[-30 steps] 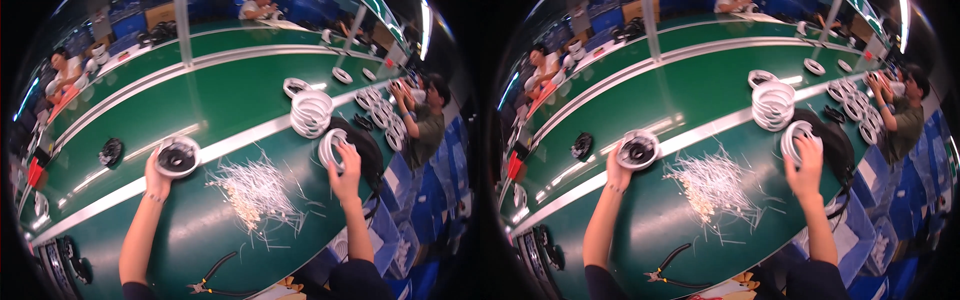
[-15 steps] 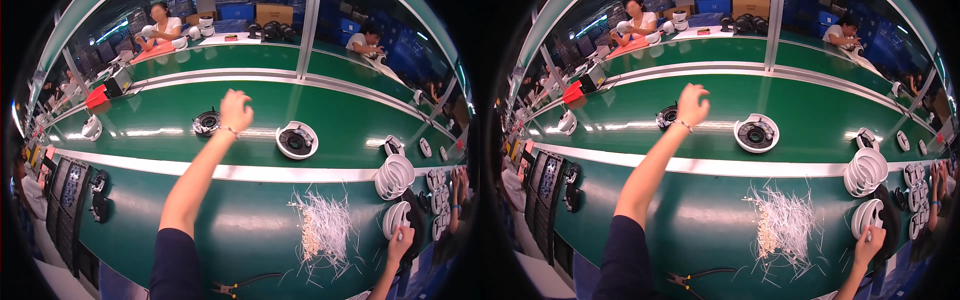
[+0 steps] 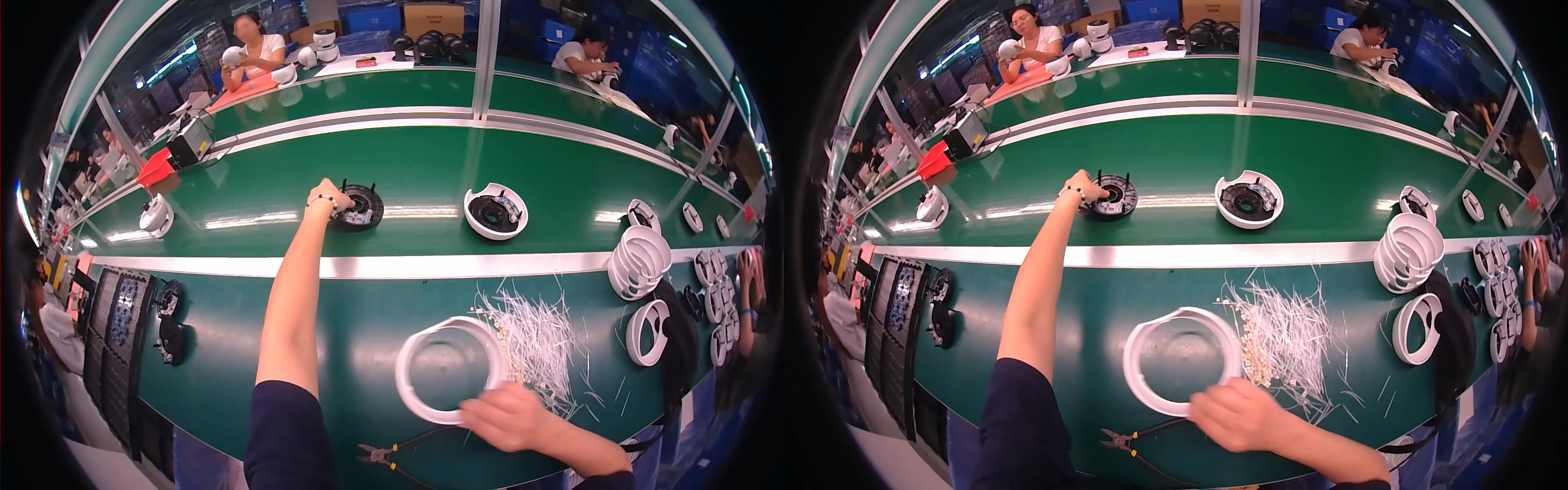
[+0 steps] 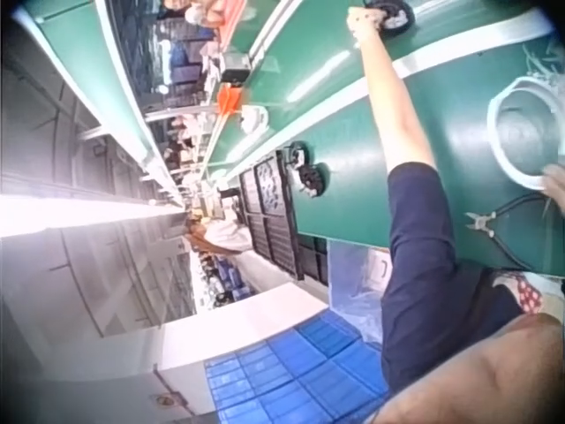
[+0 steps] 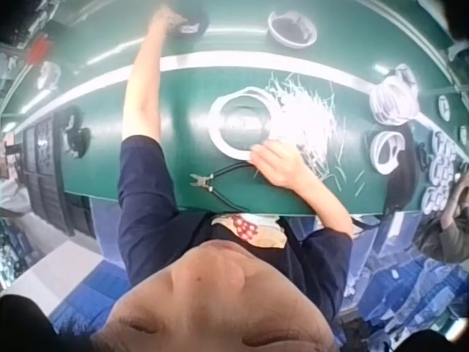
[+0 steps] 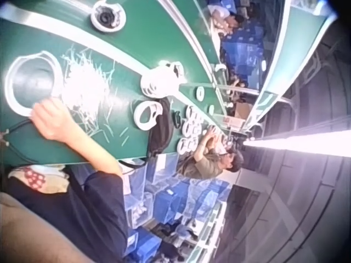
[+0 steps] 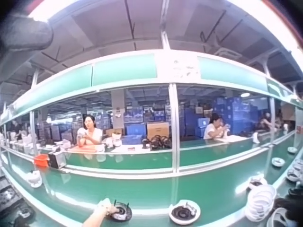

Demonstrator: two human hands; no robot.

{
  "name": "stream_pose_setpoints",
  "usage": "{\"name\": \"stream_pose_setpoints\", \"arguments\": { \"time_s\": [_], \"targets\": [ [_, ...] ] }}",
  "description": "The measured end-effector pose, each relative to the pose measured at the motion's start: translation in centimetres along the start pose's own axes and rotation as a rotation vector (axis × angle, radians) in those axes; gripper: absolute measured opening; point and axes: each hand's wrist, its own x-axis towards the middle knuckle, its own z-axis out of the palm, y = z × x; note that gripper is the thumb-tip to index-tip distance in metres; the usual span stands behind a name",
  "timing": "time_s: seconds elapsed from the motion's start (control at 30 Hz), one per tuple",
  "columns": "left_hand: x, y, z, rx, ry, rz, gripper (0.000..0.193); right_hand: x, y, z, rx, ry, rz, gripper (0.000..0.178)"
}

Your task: Assembling LED light components on a factory assembly line.

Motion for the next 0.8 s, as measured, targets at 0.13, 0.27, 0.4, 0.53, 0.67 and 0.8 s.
{"name": "stream_pose_setpoints", "arguments": {
  "time_s": [0.13, 0.27, 0.4, 0.53, 0.67, 0.8],
  "targets": [
    [-1.0, -2.8, 1.4, -0.704, -0.073, -0.082, 0.035, 1.1, -0.5, 4.8, 0.05, -0.21, -0.051, 0.013],
    [-7.0, -5.7, 3.1, -1.324, -0.133, 0.103, 0.03, 1.1, 0.7, 6.1, 0.259, -0.379, 0.067, 0.015],
    [-14.0, -6.4, 5.0, -1.462, -0.091, 0.2, 0.036, 2.3, 2.3, 3.6, 0.248, -0.423, 0.239, 0.04],
    [-16.6, -7.2, 6.1, -1.557, -0.103, 0.266, 0.031, 5.1, 0.8, 5.0, 0.096, -0.447, 0.573, 0.108],
    [-18.1, -7.1, 6.6, -1.595, -0.179, 0.298, 0.032, 6.4, 0.3, 6.6, 0.24, -0.608, 0.722, 0.115],
    [-19.0, -7.1, 6.5, -1.667, -0.22, 0.31, 0.04, 5.9, -0.2, 6.2, 0.205, -0.578, 0.711, 0.115]
  ]
}}
